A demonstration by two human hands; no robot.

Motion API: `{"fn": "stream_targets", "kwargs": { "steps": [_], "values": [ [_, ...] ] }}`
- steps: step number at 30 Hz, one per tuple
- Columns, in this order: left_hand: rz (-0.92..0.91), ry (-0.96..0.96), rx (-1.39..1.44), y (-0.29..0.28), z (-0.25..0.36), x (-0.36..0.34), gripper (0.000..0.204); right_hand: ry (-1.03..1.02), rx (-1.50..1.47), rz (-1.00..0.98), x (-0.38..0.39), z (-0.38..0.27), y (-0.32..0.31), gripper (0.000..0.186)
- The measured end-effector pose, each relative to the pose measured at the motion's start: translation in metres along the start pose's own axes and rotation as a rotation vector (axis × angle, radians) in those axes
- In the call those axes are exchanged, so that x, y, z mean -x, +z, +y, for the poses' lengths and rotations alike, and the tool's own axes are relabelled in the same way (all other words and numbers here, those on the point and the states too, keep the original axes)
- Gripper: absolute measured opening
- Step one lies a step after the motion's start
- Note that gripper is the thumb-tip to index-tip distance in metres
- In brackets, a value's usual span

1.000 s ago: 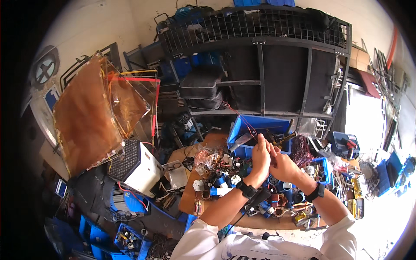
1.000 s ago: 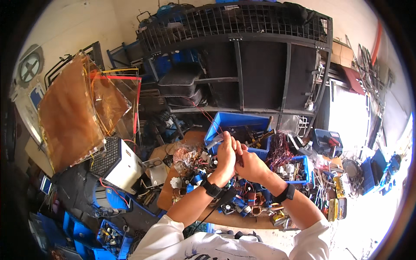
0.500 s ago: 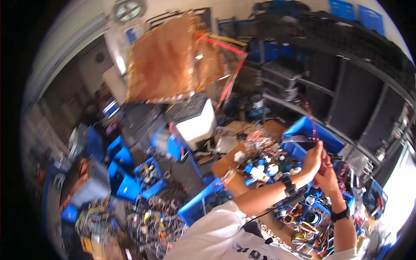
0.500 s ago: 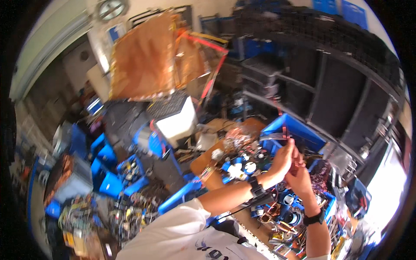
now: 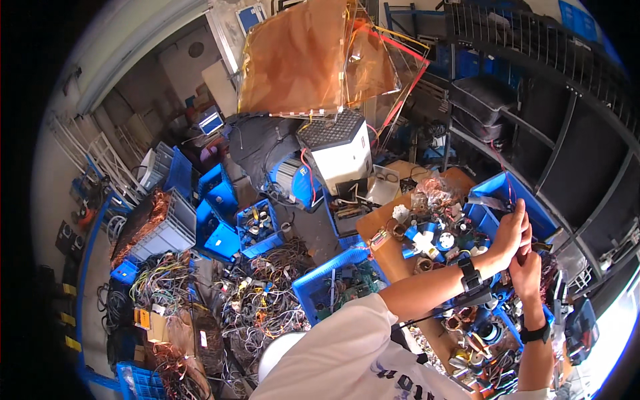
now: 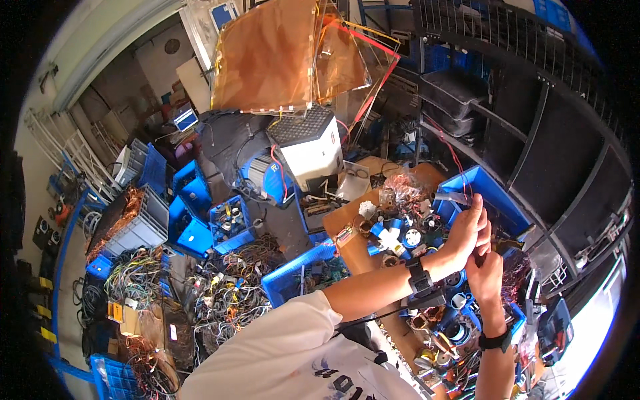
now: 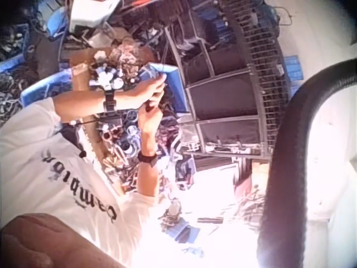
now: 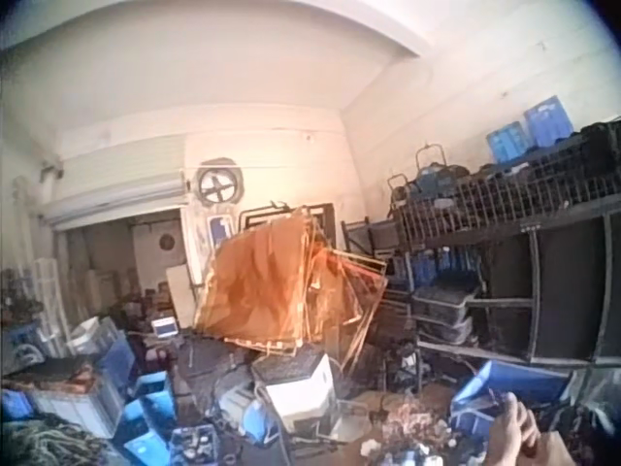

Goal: The person holds a copper wire coil and uses pliers to strip the insulation from the wire ends. They then manipulate the stripped wires, twisting and arranging them while holding the coil in a cluttered workshop environment.

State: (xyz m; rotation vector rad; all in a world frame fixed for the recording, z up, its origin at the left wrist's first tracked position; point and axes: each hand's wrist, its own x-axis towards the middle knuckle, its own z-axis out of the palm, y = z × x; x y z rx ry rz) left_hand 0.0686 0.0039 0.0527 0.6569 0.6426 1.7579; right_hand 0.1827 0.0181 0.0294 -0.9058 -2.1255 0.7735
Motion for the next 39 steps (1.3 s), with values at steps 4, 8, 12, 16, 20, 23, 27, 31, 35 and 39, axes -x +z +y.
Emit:
{"fn": "stream_targets", "kwargs": {
  "steps": [4,8,12,16,20,23,27,31,35,39],
  "values": [
    [0.01,0.018,-0.033,0.001,-0.002,0.003,0.06,-0.056,0.04,0.048,0.008,0.007,0.003,0.018],
    [-0.086,-0.012,0.007,0.018,-0.01,0.007,0.06,-0.042,0.011,0.032,0.014,0.011,-0.012,0.017],
    [-0.13,0.01,-0.137,0.009,-0.011,0.005,0.054,0.011,-0.311,-0.039,0.007,0.025,-0.013,0.02],
    [-0.11,0.153,-0.432,-0.007,-0.01,-0.002,0.03,0.197,0.095,-0.108,0.011,0.015,-0.036,0.043],
    [0.066,0.739,-0.982,-0.012,-0.004,0.016,0.022,0.299,0.108,-0.079,0.013,0.02,-0.046,0.049],
    [-0.22,1.234,-1.465,-0.003,0.026,0.033,0.023,0.313,0.106,-0.142,0.017,0.016,-0.056,0.05],
    [-0.532,1.2,-1.924,-0.003,0.037,0.019,0.03,0.304,0.163,-0.266,0.02,0.015,-0.056,0.049],
    [-0.664,1.123,-1.856,-0.013,0.054,-0.001,0.038,0.323,0.175,-0.297,0.023,0.0,-0.058,0.048],
    [-0.644,1.01,-1.727,-0.011,0.056,-0.002,0.04,0.341,0.155,-0.314,0.025,-0.001,-0.056,0.047],
    [-0.604,0.906,-1.577,-0.008,0.056,-0.002,0.039,0.323,0.127,-0.292,0.028,-0.005,-0.058,0.047]
  ]
}}
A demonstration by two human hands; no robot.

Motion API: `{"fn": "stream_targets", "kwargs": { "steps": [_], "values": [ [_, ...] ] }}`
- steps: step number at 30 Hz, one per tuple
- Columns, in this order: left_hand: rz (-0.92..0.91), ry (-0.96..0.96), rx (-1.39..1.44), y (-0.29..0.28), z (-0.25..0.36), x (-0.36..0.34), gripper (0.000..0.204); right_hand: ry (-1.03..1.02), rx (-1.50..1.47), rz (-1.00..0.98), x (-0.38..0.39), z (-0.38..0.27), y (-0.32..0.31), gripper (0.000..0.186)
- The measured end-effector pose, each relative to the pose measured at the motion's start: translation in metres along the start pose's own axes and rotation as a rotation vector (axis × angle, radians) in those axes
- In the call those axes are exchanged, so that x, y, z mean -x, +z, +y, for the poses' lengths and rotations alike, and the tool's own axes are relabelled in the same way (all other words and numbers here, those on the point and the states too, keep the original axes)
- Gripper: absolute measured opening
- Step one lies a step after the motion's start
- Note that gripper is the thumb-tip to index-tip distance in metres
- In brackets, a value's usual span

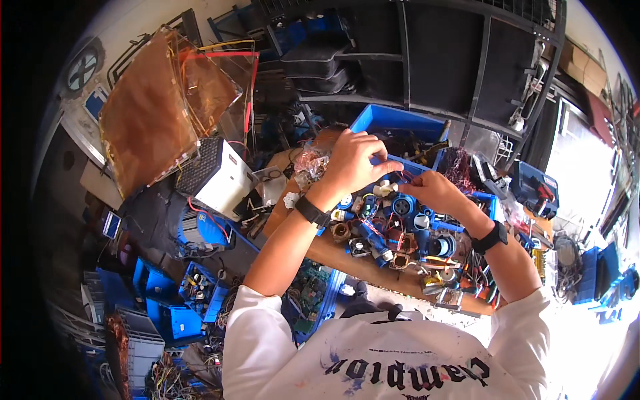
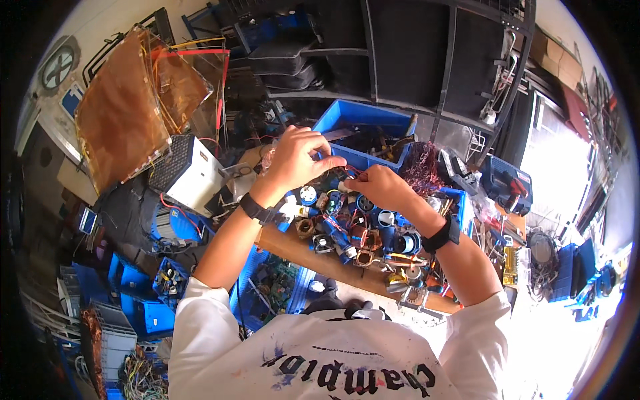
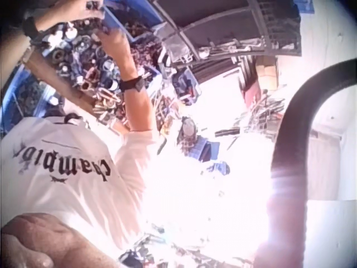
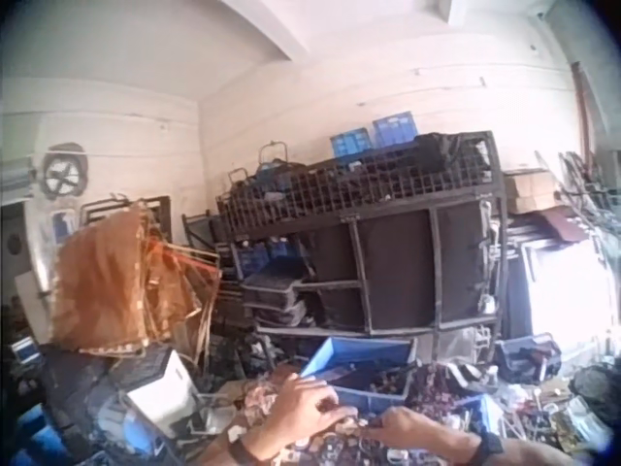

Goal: The person holds a copper wire coil and uses pliers to strip the insulation from the wire ends. They then manipulate the stripped wires, twisting and arranging them while holding the coil in a cluttered workshop environment.

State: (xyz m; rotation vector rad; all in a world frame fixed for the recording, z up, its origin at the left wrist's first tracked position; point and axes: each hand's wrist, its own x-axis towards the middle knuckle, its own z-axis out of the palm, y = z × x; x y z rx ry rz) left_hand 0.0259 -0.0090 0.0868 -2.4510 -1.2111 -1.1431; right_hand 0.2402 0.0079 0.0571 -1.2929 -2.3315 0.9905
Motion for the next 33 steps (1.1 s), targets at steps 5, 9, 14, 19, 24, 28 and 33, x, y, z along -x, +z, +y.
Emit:
{"fn": "stream_targets", "kwargs": {
  "steps": [5,9,14,19,24,28,33],
  "values": [
    [0.014,-0.382,0.406,0.007,-0.002,0.005,0.028,-0.042,-0.079,0.132,0.005,-0.012,0.0,0.048],
    [0.113,-0.573,0.811,0.013,0.002,-0.003,0.019,-0.016,-0.166,0.173,-0.001,-0.013,0.0,0.05],
    [0.308,-0.613,1.438,0.038,-0.004,-0.011,0.019,-0.112,-0.276,0.216,-0.009,-0.013,0.006,0.049],
    [0.368,-0.697,1.692,0.041,0.008,-0.02,0.019,-0.068,-0.337,0.167,-0.011,-0.011,0.001,0.049],
    [0.44,-0.664,1.749,0.044,0.003,-0.015,0.016,-0.083,-0.321,0.17,-0.01,-0.014,-0.007,0.043],
    [0.463,-0.672,1.839,0.048,0.003,-0.015,0.013,-0.242,-0.193,0.375,-0.015,-0.009,0.001,0.04],
    [0.585,-0.789,1.866,0.046,0.025,-0.024,0.011,-0.531,-0.206,0.451,-0.028,0.004,0.009,0.055]
  ]
}}
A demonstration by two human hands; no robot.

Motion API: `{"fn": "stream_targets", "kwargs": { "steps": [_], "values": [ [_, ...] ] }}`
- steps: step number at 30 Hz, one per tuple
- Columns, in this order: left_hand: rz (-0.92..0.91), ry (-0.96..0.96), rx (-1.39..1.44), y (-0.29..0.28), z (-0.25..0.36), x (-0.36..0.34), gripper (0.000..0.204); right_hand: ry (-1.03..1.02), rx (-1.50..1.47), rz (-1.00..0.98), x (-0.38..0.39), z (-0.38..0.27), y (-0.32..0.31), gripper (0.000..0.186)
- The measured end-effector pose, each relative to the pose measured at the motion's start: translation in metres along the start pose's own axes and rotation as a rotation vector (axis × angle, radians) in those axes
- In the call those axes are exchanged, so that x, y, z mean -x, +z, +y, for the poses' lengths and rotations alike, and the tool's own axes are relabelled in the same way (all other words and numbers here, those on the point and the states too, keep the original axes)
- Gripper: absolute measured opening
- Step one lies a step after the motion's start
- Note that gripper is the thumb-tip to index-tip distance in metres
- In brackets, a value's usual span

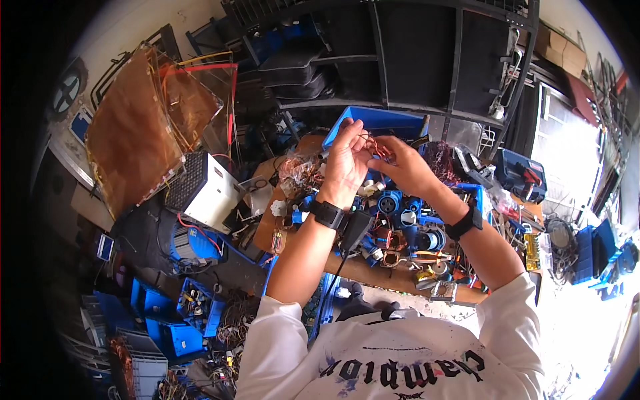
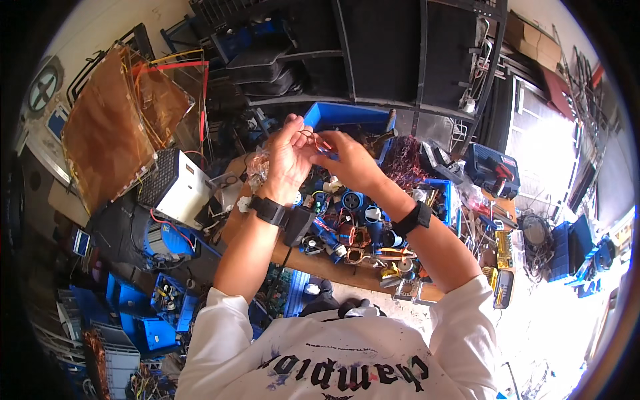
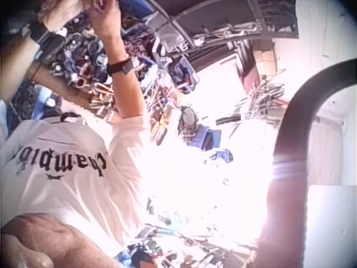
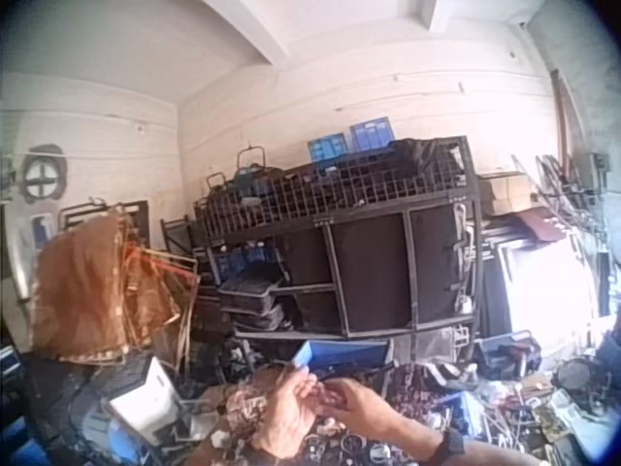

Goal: The person holds a copper wire coil and uses pliers to strip the insulation from the wire ends. They then manipulate the stripped wires, twisting and arranging them while holding the coil in a cluttered workshop environment.

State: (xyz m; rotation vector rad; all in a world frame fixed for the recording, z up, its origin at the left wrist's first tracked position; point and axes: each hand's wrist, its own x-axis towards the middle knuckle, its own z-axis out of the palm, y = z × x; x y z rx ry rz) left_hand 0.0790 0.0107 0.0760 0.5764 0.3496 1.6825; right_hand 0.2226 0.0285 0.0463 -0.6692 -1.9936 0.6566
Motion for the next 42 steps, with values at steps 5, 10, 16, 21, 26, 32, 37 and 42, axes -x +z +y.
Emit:
{"fn": "stream_targets", "kwargs": {
  "steps": [5,10,16,21,26,32,37,42],
  "values": [
    [-0.049,-0.004,0.047,-0.007,0.0,0.003,0.008,0.101,0.062,-0.134,0.002,-0.017,0.0,0.056],
    [-0.187,-0.061,0.121,-0.02,-0.002,0.002,0.004,0.416,-0.091,-0.368,-0.007,-0.038,-0.016,0.055],
    [-0.375,0.219,-1.132,-0.018,0.021,0.005,0.019,0.142,0.52,-0.396,-0.005,-0.012,-0.027,0.041],
    [-0.707,0.157,-2.147,0.012,0.043,0.037,0.037,0.037,0.813,-0.445,-0.005,-0.018,-0.016,0.023],
    [-0.569,0.447,-2.216,-0.034,0.008,0.024,0.018,-0.129,0.899,-0.396,0.001,-0.005,-0.002,0.017],
    [-0.56,0.371,-2.291,-0.032,0.001,0.037,0.031,-0.124,0.93,-0.403,0.012,-0.004,0.0,0.016],
    [-0.513,0.404,-2.216,-0.039,-0.002,0.034,0.031,-0.1,0.933,-0.394,0.009,-0.007,0.0,0.015],
    [-0.489,0.416,-2.216,-0.056,-0.015,0.029,0.024,0.022,0.885,-0.451,0.01,-0.004,0.003,0.015]
  ]
}}
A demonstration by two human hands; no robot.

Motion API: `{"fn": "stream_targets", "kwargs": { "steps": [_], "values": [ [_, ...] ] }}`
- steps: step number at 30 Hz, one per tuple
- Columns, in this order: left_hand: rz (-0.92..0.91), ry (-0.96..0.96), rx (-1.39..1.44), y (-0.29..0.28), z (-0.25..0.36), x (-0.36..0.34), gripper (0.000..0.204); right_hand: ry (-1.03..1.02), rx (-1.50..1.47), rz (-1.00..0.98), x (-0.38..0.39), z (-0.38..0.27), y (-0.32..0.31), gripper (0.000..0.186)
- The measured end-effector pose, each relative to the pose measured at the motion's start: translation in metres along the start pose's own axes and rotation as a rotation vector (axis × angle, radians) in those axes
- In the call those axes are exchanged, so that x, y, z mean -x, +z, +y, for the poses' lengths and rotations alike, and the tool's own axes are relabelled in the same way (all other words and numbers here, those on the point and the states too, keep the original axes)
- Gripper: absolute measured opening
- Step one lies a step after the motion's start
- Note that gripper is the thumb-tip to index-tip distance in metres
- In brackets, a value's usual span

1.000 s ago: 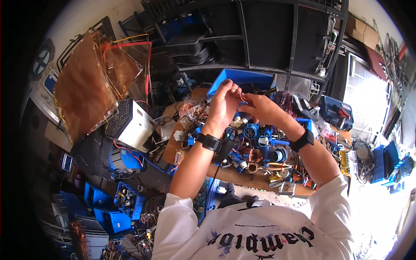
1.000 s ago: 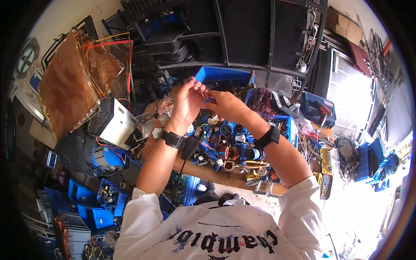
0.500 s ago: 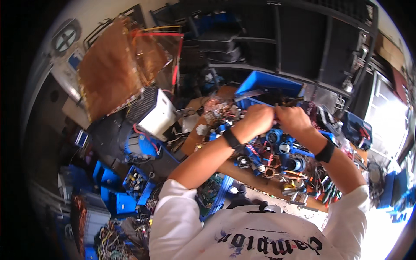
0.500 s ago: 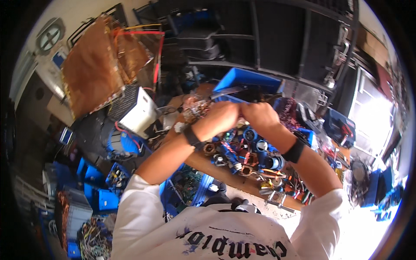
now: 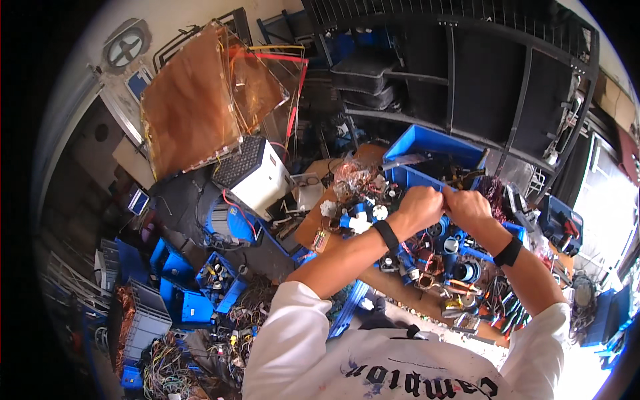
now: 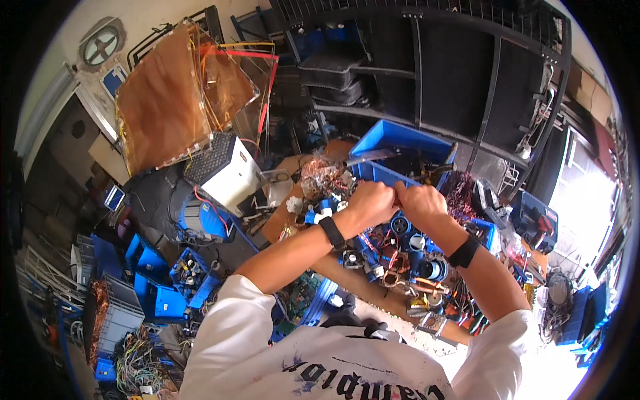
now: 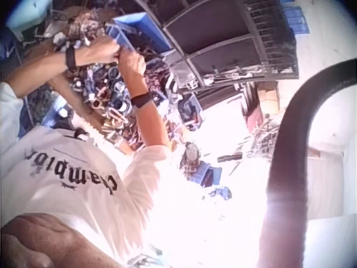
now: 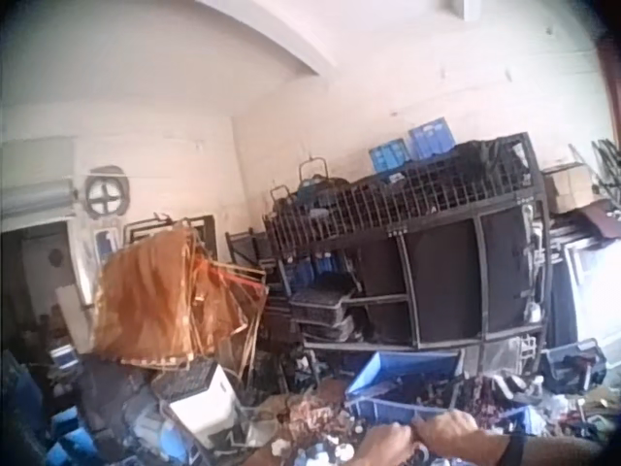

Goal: The person holds a copper wire coil and uses pliers to strip the insulation from the wire ends. They then manipulate the stripped wires, twisting and arranging them while holding the coil in a cluttered workshop environment.

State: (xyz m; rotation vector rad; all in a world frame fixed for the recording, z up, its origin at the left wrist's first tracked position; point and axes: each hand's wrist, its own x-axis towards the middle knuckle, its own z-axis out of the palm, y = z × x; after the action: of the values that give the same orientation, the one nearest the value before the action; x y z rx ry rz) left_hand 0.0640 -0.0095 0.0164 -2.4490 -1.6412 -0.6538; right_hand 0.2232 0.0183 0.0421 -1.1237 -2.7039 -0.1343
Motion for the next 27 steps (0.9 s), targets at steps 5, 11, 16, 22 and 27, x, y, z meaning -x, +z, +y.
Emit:
{"fn": "stream_targets", "kwargs": {
  "steps": [5,11,16,22,27],
  "values": [
    [0.016,-0.054,-0.1,0.001,-0.003,-0.004,0.018,-0.066,0.042,0.05,0.0,0.01,0.022,0.014],
    [0.188,0.089,-0.454,-0.002,0.006,-0.002,0.016,-0.123,-0.051,0.159,0.003,0.016,0.028,0.019],
    [0.101,-0.045,-0.432,0.004,0.017,-0.004,0.008,-0.125,0.025,0.238,0.007,0.014,0.017,0.015],
    [0.067,-0.031,-0.082,0.002,0.001,-0.009,0.027,-0.091,-0.022,0.188,0.011,0.009,0.019,0.013],
    [0.003,-0.086,-0.086,0.002,0.005,-0.009,0.028,-0.096,-0.027,0.103,0.014,0.013,0.02,0.016]
  ]
}}
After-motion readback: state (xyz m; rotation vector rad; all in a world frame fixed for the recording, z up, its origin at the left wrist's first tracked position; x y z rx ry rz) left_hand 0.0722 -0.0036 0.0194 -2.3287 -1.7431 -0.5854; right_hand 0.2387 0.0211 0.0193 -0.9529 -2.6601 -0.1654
